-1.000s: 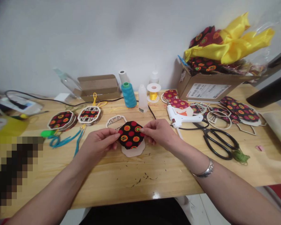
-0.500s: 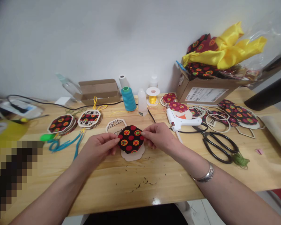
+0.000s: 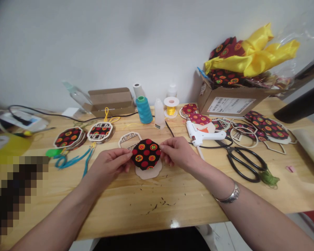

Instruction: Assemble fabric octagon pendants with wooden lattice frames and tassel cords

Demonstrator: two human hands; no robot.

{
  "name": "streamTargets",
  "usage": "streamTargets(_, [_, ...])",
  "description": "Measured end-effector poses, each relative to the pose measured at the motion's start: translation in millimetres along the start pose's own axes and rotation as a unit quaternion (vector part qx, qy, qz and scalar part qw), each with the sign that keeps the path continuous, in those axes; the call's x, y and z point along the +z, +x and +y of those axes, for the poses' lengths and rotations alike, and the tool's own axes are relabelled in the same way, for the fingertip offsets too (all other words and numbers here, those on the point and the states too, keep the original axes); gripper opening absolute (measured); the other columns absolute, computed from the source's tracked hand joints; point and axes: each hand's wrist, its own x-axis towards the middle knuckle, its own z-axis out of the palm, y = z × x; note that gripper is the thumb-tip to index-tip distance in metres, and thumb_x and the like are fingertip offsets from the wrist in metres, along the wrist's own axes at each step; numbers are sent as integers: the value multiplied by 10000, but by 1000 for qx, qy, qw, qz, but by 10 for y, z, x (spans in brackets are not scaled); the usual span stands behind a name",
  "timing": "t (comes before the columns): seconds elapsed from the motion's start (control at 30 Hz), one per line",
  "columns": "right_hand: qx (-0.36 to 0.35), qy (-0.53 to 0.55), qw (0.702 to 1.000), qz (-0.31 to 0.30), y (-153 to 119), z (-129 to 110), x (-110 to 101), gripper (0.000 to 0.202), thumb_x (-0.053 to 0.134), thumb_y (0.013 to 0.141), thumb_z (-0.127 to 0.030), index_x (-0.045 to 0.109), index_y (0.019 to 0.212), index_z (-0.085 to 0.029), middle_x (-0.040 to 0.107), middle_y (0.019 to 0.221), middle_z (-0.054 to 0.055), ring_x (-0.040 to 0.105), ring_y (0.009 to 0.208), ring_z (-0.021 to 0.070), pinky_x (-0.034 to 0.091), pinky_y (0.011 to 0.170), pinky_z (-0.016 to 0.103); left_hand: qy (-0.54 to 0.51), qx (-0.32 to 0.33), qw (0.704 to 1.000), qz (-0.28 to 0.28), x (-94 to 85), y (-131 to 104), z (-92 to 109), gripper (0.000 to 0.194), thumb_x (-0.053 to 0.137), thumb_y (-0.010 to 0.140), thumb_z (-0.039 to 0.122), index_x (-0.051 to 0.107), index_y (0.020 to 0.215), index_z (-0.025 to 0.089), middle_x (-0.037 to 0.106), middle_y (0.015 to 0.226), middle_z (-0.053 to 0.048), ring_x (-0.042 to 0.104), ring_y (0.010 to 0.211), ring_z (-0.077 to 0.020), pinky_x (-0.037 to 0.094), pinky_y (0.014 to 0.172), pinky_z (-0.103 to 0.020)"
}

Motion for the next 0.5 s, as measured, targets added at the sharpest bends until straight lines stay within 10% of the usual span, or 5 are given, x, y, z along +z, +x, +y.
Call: streamTargets(0.5, [1,6,1000,-13,25,50,-15,346,604,806,-435,602,619,-143,554,440,-15,471,357,59,367,343,181,0,3,1000,-3,-12,-1,-10,273,672,679,399,662,703,127,567,471,10,441,437,-64,239,441,-172])
